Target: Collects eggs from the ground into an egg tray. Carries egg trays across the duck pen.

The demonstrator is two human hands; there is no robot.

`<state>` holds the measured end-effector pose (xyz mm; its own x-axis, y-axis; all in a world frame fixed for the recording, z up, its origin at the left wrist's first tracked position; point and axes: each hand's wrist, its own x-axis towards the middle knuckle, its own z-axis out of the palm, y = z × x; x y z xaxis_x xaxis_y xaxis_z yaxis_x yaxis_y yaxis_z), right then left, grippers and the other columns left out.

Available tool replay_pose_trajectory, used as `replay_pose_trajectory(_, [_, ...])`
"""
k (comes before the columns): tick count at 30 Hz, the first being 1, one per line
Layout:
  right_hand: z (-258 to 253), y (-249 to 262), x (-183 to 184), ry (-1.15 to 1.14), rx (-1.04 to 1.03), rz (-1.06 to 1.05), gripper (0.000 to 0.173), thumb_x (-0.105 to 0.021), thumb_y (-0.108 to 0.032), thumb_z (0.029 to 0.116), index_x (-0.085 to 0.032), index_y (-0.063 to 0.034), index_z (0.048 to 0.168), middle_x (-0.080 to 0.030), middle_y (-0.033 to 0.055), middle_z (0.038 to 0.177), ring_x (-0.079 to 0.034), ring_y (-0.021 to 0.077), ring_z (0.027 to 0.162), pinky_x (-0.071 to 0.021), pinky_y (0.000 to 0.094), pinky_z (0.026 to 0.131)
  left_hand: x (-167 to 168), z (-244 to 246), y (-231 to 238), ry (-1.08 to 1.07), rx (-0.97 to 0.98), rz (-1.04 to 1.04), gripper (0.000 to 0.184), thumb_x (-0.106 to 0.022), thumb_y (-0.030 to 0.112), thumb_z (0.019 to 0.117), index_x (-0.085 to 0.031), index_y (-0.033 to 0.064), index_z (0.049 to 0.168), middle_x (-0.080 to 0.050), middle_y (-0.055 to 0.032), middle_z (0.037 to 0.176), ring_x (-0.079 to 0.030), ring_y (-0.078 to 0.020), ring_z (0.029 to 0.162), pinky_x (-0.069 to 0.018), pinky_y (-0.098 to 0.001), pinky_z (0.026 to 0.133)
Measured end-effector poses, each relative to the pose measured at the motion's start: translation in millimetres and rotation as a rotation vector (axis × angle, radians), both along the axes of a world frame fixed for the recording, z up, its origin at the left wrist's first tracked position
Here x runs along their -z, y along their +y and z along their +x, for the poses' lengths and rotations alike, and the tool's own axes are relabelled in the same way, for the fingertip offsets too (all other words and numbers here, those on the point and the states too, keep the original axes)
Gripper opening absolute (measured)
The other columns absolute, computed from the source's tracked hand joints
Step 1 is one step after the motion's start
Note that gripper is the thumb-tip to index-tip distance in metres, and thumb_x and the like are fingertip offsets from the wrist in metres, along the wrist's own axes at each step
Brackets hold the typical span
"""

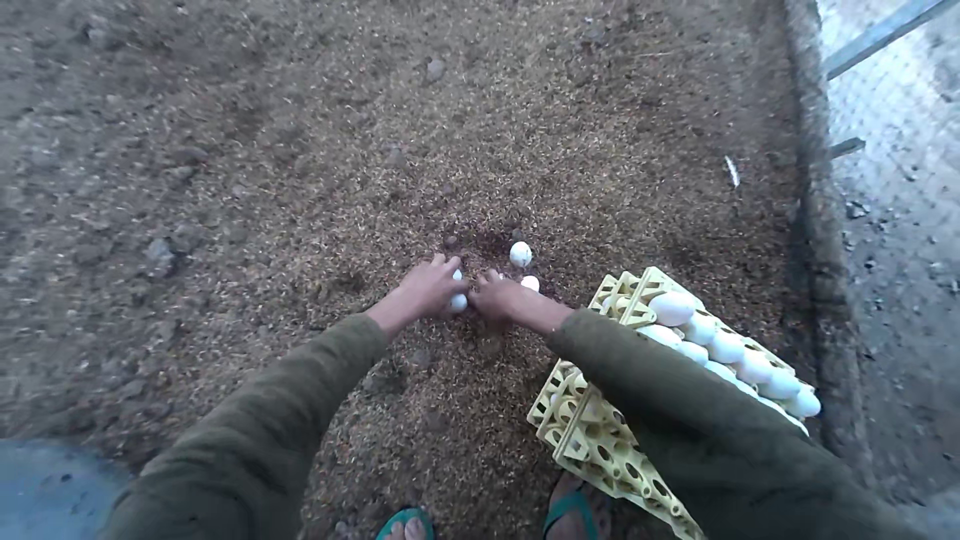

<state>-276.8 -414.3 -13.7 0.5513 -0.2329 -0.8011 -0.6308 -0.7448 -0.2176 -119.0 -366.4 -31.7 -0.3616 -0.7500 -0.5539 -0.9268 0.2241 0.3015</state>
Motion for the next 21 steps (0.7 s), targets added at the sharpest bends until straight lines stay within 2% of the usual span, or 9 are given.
replay_pose_trajectory(2, [-3, -7, -15, -0.041, 0.016, 0.064, 0.062, -0.080, -0.016, 0.0857, -0.055, -0.0054, 0.142, -0.053, 0.0286, 0.140, -0.051, 0.0498, 0.129, -0.0486, 0.0671, 0.096, 13, 7, 1, 0.056, -0.004, -0.025, 0.052, -0.084, 0.046, 0.0791, -0.071, 0.0234, 0.124, -0.055, -0.0178, 0.140, -0.054, -0.0422, 0.125, -0.0524, -0.0602, 0.088])
replay_pose_trajectory(4, [-7, -32, -24, -0.135, 0.075, 0.106, 0.043, -0.075, -0.017, 0.0907, -0.064, -0.0028, 0.129, -0.066, 0.0262, 0.119, -0.064, 0.0458, 0.111, -0.0496, 0.0671, 0.092, 13, 18, -1, 0.179, -0.105, 0.000, 0.057, -0.080, 0.053, 0.0810, -0.071, 0.0187, 0.126, -0.056, -0.0225, 0.136, -0.056, -0.0429, 0.123, -0.0510, -0.0628, 0.092])
replay_pose_trajectory(6, [-14, -66, -30, -0.200, 0.187, 0.104, 0.037, -0.074, -0.022, 0.0938, -0.066, -0.0008, 0.123, -0.068, 0.0253, 0.112, -0.065, 0.0428, 0.106, -0.0497, 0.0648, 0.092, 5, 27, -6, 0.321, -0.258, 0.028, 0.058, -0.077, 0.055, 0.0834, -0.071, 0.0118, 0.122, -0.059, -0.0233, 0.129, -0.060, -0.0409, 0.117, -0.0502, -0.0623, 0.094])
replay_pose_trajectory(8, [-22, -93, -30, -0.250, 0.287, 0.010, 0.032, -0.075, -0.017, 0.0907, -0.068, -0.0016, 0.118, -0.063, 0.0266, 0.117, -0.064, 0.0422, 0.107, -0.0507, 0.0622, 0.090, -14, 33, -11, 0.482, -0.471, 0.130, 0.055, -0.073, 0.048, 0.0908, -0.069, 0.0041, 0.124, -0.062, -0.0231, 0.128, -0.061, -0.0388, 0.118, -0.0467, -0.0615, 0.101])
replay_pose_trajectory(9, [-25, -101, -27, -0.220, 0.291, -0.049, 0.035, -0.076, -0.016, 0.0877, -0.068, -0.0059, 0.120, -0.057, 0.0255, 0.128, -0.061, 0.0423, 0.114, -0.0513, 0.0623, 0.092, -25, 33, -12, 0.555, -0.590, 0.198, 0.050, -0.070, 0.043, 0.0954, -0.067, 0.0030, 0.125, -0.065, -0.0219, 0.124, -0.062, -0.0359, 0.114, -0.0477, -0.0593, 0.100])
replay_pose_trajectory(12, [-33, -107, -6, -0.129, 0.141, -0.170, 0.043, -0.076, -0.021, 0.0866, -0.070, -0.0183, 0.129, -0.053, 0.0150, 0.148, -0.057, 0.0430, 0.125, -0.0483, 0.0694, 0.094, -40, 33, -15, 0.762, -0.807, 0.343, 0.040, -0.051, 0.036, 0.1053, -0.063, 0.0026, 0.124, -0.066, -0.0143, 0.106, -0.064, -0.0220, 0.092, -0.0537, -0.0447, 0.085])
replay_pose_trajectory(14, [-38, -97, 6, -0.085, 0.079, -0.209, 0.045, -0.076, -0.021, 0.0873, -0.069, -0.0197, 0.132, -0.054, 0.0096, 0.150, -0.059, 0.0433, 0.123, -0.0485, 0.0716, 0.090, -39, 32, -14, 0.869, -0.874, 0.429, 0.040, -0.047, 0.034, 0.1053, -0.058, 0.0050, 0.130, -0.064, -0.0118, 0.107, -0.064, -0.0191, 0.092, -0.0561, -0.0405, 0.082])
replay_pose_trajectory(17, [-39, -86, 17, -0.042, 0.062, -0.244, 0.054, -0.081, -0.015, 0.0815, -0.067, -0.0150, 0.133, -0.047, 0.0119, 0.153, -0.063, 0.0460, 0.111, -0.0518, 0.0711, 0.080, -34, 33, -10, 0.971, -0.893, 0.538, 0.043, -0.048, 0.029, 0.1030, -0.049, 0.0092, 0.141, -0.061, -0.0134, 0.119, -0.064, -0.0225, 0.099, -0.0566, -0.0430, 0.085])
replay_pose_trajectory(21, [-34, -83, 6, 0.039, 0.070, -0.314, 0.042, -0.074, -0.014, 0.0875, -0.067, -0.0019, 0.127, -0.038, 0.0201, 0.157, -0.064, 0.0478, 0.102, -0.0537, 0.0672, 0.077, -31, 28, -8, 0.995, -0.842, 0.621, 0.031, -0.038, 0.035, 0.1024, -0.058, 0.0126, 0.109, -0.065, -0.0021, 0.086, -0.066, -0.0130, 0.072, -0.0585, -0.0312, 0.066])
